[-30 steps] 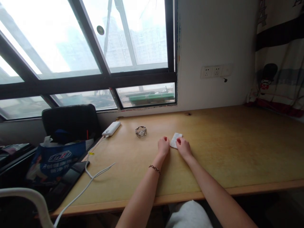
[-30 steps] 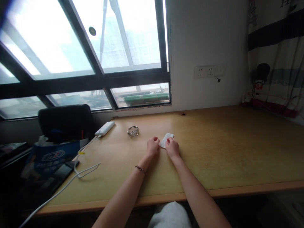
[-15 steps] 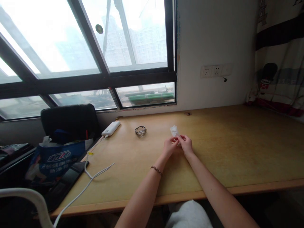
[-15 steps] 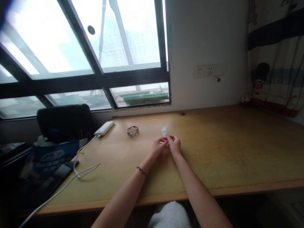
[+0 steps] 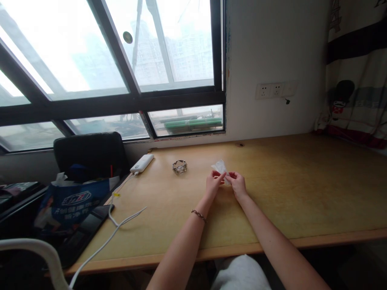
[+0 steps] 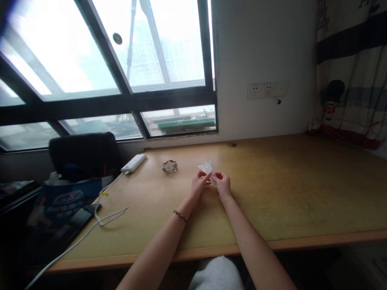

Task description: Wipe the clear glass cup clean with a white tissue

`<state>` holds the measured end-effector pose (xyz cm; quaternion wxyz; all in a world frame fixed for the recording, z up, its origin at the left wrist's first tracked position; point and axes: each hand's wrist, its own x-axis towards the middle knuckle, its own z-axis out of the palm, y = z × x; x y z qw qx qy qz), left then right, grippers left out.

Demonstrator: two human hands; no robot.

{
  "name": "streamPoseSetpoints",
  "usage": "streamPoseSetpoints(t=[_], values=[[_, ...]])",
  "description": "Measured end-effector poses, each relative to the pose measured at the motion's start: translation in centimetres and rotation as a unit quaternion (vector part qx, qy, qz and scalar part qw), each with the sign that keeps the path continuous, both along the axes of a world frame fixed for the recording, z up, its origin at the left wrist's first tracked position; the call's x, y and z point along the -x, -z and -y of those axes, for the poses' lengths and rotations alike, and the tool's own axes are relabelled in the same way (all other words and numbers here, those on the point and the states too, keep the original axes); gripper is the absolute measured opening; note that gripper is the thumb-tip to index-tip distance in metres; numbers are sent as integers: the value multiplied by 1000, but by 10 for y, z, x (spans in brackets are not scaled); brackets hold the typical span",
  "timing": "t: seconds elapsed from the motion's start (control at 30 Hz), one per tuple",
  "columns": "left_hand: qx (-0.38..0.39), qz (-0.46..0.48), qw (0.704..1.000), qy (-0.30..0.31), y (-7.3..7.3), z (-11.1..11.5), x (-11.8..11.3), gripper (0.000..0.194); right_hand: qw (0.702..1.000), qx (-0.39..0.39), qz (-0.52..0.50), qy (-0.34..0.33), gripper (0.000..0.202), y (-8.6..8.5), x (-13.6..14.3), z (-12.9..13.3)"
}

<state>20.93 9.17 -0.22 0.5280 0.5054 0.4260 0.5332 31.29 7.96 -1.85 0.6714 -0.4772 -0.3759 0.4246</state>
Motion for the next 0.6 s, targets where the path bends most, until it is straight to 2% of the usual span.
streamPoseSetpoints(t=[0.2,0.37,0.47,0.6], values=[[12,14,1000,-24,5,-4,4,27,999,-12,-22,37,31,3,-1,-3],[55,101,991,-65,11,-11,9,27,994,-1,-80,68,27,1,-3,-4],[74,135,985,-82,10,-13,12,26,991,12,-136,8,25,-5,-2,-1],[97,151,983,-37,8,-13,14,26,976,30,-194,-96,24,-13,0,2]])
